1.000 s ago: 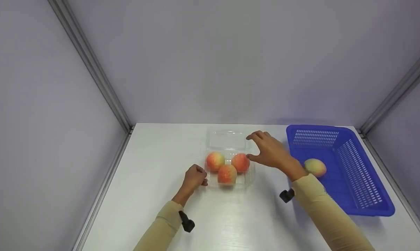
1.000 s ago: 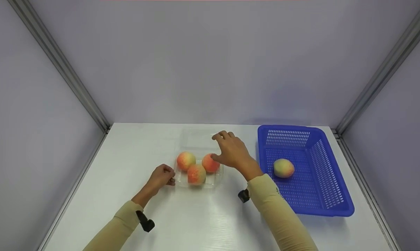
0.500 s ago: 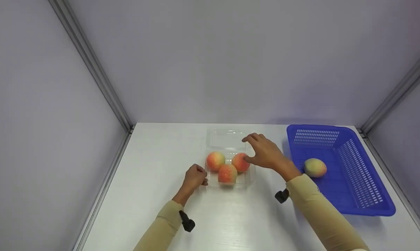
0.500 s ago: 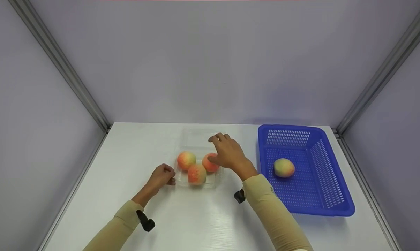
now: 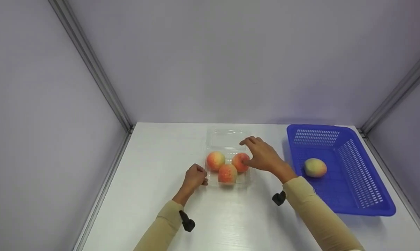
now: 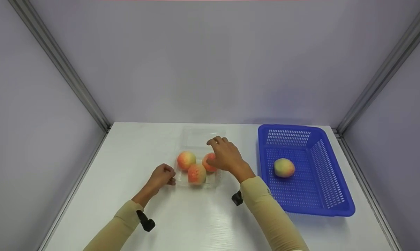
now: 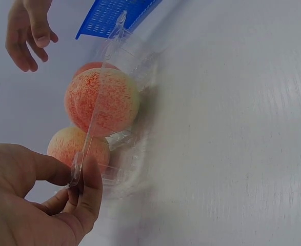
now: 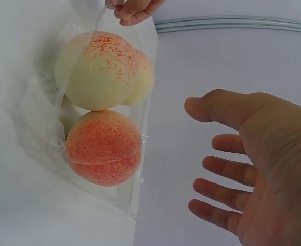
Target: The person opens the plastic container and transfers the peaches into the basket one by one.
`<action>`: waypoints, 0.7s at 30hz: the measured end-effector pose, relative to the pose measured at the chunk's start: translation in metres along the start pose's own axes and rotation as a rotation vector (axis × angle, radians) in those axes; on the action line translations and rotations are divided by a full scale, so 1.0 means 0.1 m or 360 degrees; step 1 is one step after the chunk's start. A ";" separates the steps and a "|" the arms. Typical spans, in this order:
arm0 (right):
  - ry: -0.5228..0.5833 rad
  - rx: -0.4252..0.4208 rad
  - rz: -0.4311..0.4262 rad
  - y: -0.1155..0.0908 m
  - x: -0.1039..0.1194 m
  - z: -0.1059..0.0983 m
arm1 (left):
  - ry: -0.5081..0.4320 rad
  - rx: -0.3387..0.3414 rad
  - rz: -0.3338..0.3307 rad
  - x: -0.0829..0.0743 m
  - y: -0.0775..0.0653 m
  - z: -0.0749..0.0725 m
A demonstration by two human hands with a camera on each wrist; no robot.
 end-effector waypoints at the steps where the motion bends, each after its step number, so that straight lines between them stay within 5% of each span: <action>1: 0.0005 -0.0001 0.0003 0.00 0.00 0.01 | -0.0003 0.0000 -0.0004 0.00 0.00 0.00; 21: 0.0045 -0.0013 -0.0030 0.00 -0.01 0.21 | 0.0029 0.0026 0.0041 0.00 -0.01 -0.01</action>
Point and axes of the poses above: each hand's wrist, its own y-axis towards the middle knuckle, its own z-axis out of the palm, x = y × z, the point moved 1 cm from there along y, towards the middle knuckle, and after that the axes turned 2 degrees about y, right-handed, at the moved point
